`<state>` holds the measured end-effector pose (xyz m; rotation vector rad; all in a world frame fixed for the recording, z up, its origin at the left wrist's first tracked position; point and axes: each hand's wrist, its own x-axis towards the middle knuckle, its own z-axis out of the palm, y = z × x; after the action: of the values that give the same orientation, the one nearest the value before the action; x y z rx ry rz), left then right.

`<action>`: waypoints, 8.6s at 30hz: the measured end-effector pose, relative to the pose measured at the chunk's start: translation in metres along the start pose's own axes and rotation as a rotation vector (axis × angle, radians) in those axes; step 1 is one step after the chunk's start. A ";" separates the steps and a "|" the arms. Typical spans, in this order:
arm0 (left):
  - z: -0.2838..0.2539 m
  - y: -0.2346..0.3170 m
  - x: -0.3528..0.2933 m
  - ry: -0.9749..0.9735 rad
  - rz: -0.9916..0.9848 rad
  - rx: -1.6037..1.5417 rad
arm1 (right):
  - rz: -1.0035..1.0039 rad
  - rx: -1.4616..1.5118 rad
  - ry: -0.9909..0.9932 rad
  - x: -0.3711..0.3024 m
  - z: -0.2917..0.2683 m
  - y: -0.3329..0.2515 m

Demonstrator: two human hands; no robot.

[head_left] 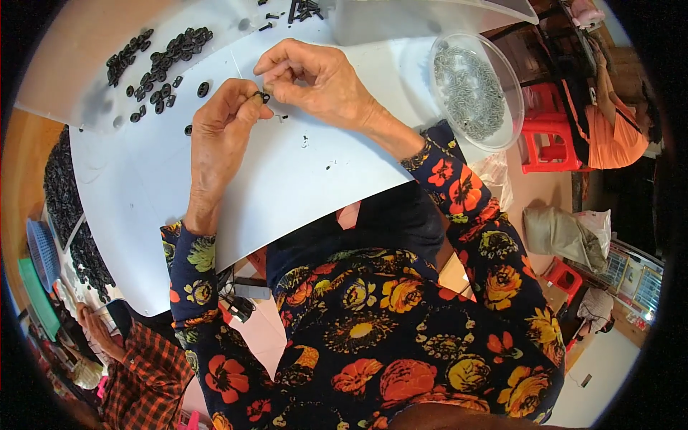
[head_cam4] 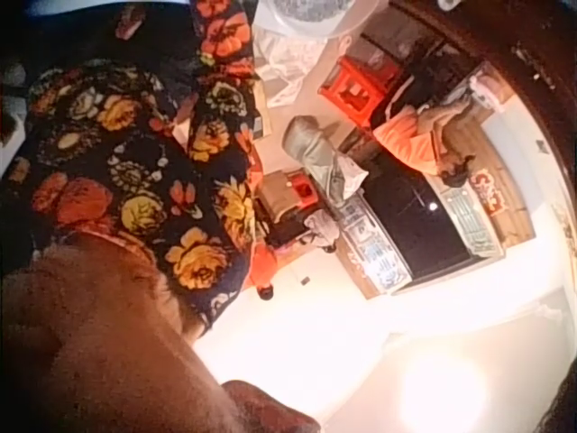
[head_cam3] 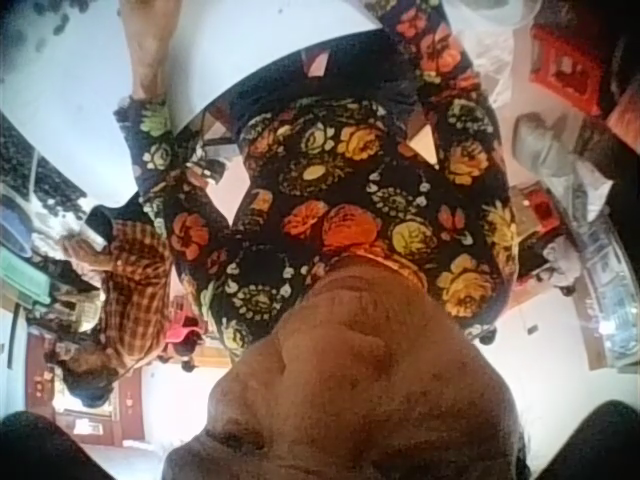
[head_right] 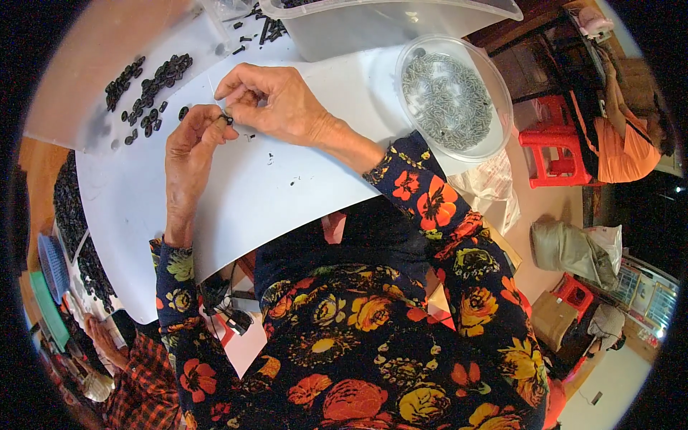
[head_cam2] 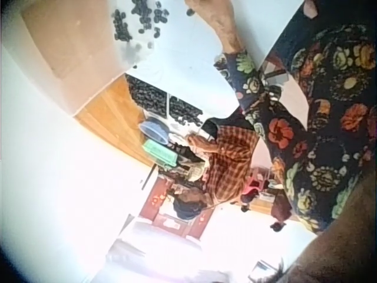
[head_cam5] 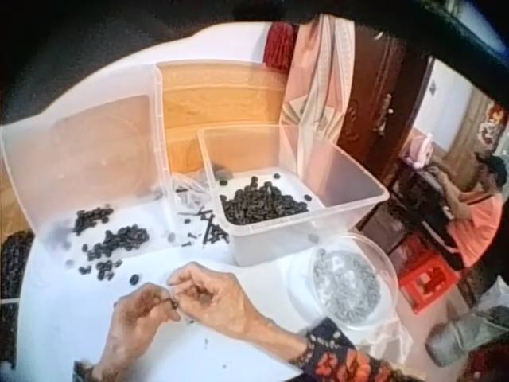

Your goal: The person assembles small plastic components by hand, picking up plastic pieces and inserting metal pins into them on a table.

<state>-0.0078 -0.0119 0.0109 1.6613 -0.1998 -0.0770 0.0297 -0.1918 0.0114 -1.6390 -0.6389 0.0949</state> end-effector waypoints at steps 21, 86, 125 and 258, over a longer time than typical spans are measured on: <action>0.000 0.000 -0.001 -0.007 0.013 0.008 | 0.020 0.038 -0.018 0.000 -0.002 -0.001; 0.016 -0.005 -0.005 0.066 0.023 -0.057 | -0.026 0.024 -0.004 0.000 0.003 0.004; 0.018 -0.014 -0.005 0.043 0.058 -0.127 | 0.098 -0.041 0.020 -0.002 0.001 0.008; -0.002 -0.001 0.010 0.030 0.173 0.221 | 0.012 0.062 0.009 -0.003 0.005 -0.002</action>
<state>0.0023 -0.0114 0.0113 1.8566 -0.3386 0.1043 0.0241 -0.1889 0.0116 -1.5833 -0.6132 0.1149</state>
